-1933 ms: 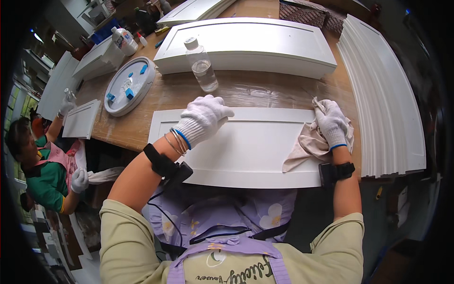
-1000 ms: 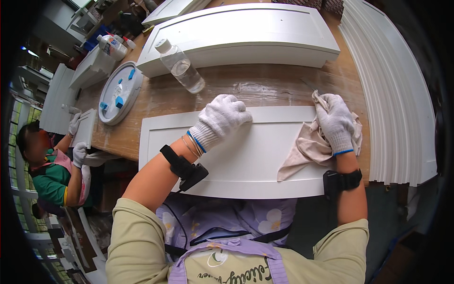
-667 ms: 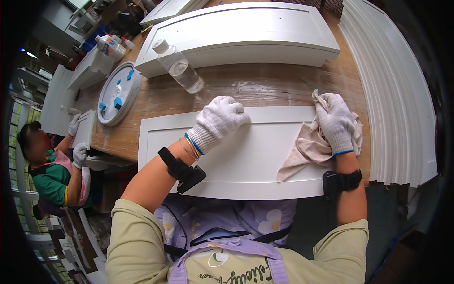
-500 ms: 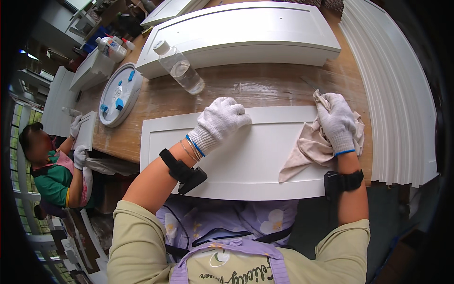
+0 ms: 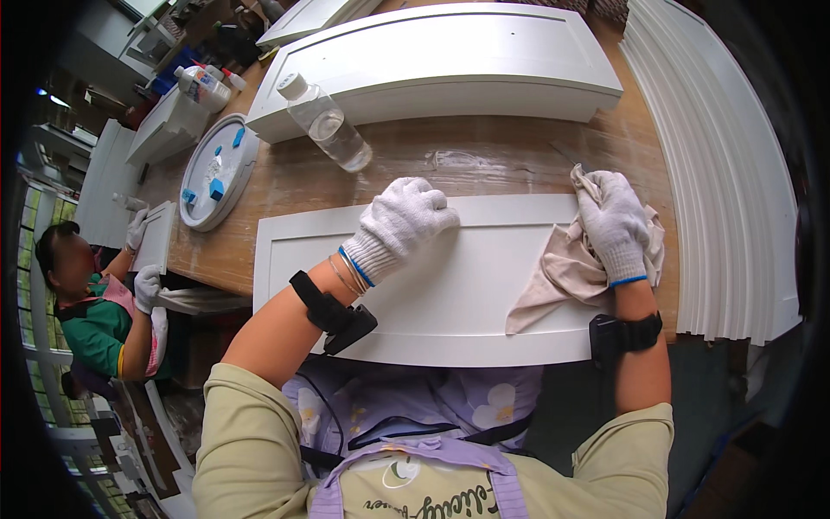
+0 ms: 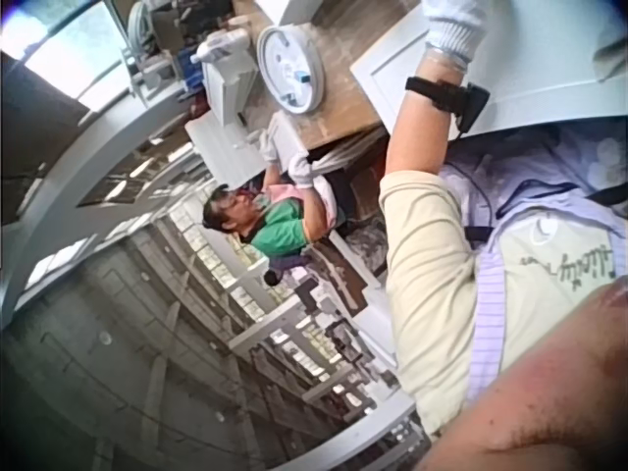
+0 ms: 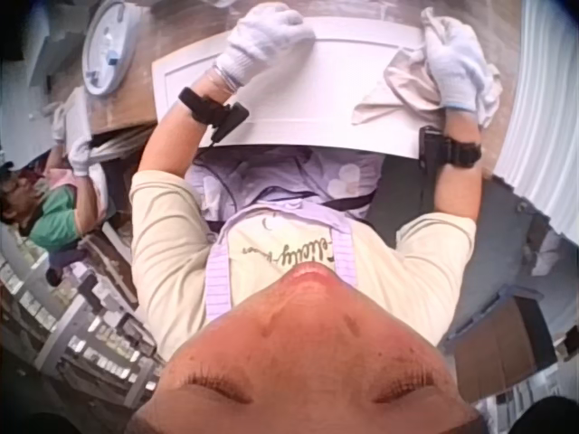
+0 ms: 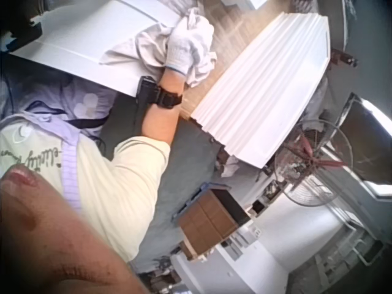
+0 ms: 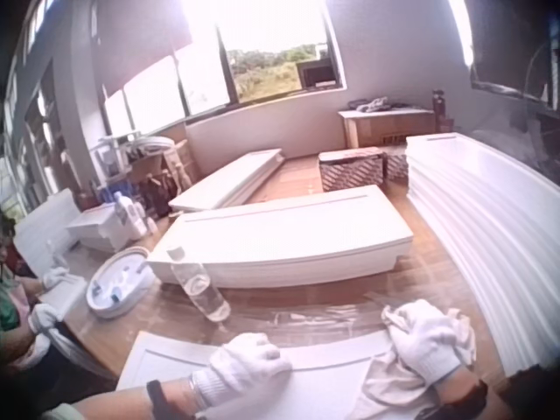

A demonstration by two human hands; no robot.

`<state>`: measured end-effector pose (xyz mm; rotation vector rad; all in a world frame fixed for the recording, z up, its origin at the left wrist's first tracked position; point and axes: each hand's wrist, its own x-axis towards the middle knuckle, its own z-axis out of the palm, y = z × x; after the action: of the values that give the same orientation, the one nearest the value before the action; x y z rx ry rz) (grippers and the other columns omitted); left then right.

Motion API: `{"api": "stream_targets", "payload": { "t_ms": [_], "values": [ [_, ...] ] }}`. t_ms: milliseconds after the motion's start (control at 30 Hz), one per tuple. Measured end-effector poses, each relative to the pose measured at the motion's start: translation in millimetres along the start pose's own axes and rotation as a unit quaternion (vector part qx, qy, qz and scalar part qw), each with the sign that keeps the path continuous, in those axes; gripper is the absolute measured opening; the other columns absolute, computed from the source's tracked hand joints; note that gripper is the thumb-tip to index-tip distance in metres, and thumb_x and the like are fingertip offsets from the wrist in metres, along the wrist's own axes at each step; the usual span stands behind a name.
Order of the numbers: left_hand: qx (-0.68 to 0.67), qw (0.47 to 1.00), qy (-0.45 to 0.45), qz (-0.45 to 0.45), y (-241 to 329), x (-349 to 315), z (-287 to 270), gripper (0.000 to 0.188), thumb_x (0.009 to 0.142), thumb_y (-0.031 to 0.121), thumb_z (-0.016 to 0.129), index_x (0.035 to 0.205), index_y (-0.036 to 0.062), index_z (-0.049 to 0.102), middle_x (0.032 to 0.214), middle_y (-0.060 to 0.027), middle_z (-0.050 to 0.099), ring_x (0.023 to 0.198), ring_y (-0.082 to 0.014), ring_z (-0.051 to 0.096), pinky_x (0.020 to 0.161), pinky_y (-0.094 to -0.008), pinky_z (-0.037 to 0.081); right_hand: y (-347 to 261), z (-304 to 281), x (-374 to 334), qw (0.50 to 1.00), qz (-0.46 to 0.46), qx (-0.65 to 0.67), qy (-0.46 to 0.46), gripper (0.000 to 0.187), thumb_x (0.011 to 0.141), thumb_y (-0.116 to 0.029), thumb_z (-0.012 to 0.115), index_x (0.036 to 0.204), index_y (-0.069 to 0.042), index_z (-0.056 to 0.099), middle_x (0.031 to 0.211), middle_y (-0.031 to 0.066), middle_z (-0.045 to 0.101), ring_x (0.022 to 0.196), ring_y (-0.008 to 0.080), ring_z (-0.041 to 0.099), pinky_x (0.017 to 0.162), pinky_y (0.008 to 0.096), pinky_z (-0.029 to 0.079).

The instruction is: The person is cleaning and finishing white cabinet door panels by scraping off excess material and wiping them with a cloth and cleaning solution.

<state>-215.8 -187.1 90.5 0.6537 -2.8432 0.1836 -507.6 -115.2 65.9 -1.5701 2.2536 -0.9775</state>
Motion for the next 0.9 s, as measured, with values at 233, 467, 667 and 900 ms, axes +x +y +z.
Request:
{"api": "stream_targets", "payload": {
  "t_ms": [233, 467, 667, 900],
  "values": [
    [0.012, 1.000, 0.000, -0.010, 5.0, 3.6, -0.6, 0.019, 0.072, 0.014, 0.064, 0.090, 0.0186, 0.067, 0.084, 0.0009, 0.061, 0.085, -0.0193, 0.060, 0.078, -0.0347, 0.051, -4.3, -2.8, 1.0, 0.999, -0.016, -0.033, 0.005, 0.024, 0.086, -0.027, 0.064, 0.095, -0.005, 0.066, 0.092, 0.0179, 0.062, 0.088, 0.0364, 0.062, 0.077, 0.0434, 0.049],
    [-0.047, 0.997, -0.057, -0.031, 17.4, -10.8, 4.9, 0.047, 0.090, 0.029, 0.058, 0.128, 0.0024, 0.051, 0.138, -0.0202, 0.046, 0.127, -0.0368, 0.046, 0.109, -0.0455, 0.037, 1.5, 7.9, 1.8, 1.000, 0.001, 0.005, -0.010, 0.023, 0.084, -0.026, 0.066, 0.096, -0.006, 0.066, 0.093, 0.0167, 0.063, 0.089, 0.0353, 0.062, 0.079, 0.0426, 0.050],
    [0.187, 0.911, -0.205, -0.305, -45.3, -154.4, -43.6, 0.055, 0.090, 0.035, 0.056, 0.133, 0.0018, 0.047, 0.142, -0.0211, 0.042, 0.129, -0.0375, 0.041, 0.112, -0.0457, 0.028, -10.0, -4.9, -4.2, 0.997, -0.025, -0.073, 0.023, 0.025, 0.086, -0.031, 0.063, 0.096, -0.008, 0.067, 0.093, 0.0157, 0.062, 0.090, 0.0354, 0.061, 0.078, 0.0433, 0.049],
    [0.059, 0.851, -0.160, -0.497, -52.4, -270.8, -69.0, 0.063, 0.088, 0.037, 0.059, 0.138, 0.0028, 0.041, 0.140, -0.0239, 0.042, 0.125, -0.0395, 0.042, 0.107, -0.0467, 0.033, 0.0, 1.8, 4.2, 0.992, 0.001, -0.126, -0.017, 0.027, 0.088, -0.034, 0.060, 0.101, -0.010, 0.065, 0.102, 0.0158, 0.062, 0.096, 0.0346, 0.061, 0.083, 0.0423, 0.050]
  ]
}}
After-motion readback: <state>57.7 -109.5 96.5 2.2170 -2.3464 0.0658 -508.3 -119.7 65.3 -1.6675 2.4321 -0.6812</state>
